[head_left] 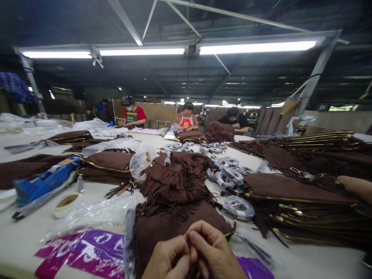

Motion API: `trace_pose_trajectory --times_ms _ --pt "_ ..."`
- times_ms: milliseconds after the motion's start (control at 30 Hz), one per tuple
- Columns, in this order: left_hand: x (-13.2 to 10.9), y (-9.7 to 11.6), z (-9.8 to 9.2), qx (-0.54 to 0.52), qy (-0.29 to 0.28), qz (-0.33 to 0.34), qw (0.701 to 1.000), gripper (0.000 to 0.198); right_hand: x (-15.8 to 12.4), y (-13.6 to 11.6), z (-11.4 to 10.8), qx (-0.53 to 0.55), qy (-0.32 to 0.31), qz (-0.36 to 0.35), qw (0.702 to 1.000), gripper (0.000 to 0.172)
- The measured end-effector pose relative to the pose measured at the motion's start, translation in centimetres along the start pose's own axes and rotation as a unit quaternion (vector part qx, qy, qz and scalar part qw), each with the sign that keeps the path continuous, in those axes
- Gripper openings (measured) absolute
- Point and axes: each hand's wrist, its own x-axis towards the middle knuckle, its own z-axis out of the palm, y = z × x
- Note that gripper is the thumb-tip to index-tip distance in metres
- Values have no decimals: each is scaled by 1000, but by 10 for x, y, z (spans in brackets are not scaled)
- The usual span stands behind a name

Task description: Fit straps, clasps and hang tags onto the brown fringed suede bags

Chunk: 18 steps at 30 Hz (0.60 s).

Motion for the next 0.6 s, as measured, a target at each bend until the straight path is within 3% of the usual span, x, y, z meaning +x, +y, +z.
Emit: trace_pose_trajectory --times_ms 100,233,367,500,600 --pt "-7 -5 -2 -7 60 -6 998 29 -6 5 -5 18 0 -9 1000 51" --pt "-13 -10 1 -87 43 -76 992 36 -21 9 -13 -77 -15 -16 997 47" --pt "-11 -11 11 -137 44 -84 986 42 -32 11 -18 -169 -11 -43 985 45" --pt "-11 -11 14 -161 59 -92 981 40 -32 18 -24 -164 3 -35 986 50" --pt "-11 -14 13 -116 57 -89 988 37 -31 22 -26 -153 12 -31 988 52"
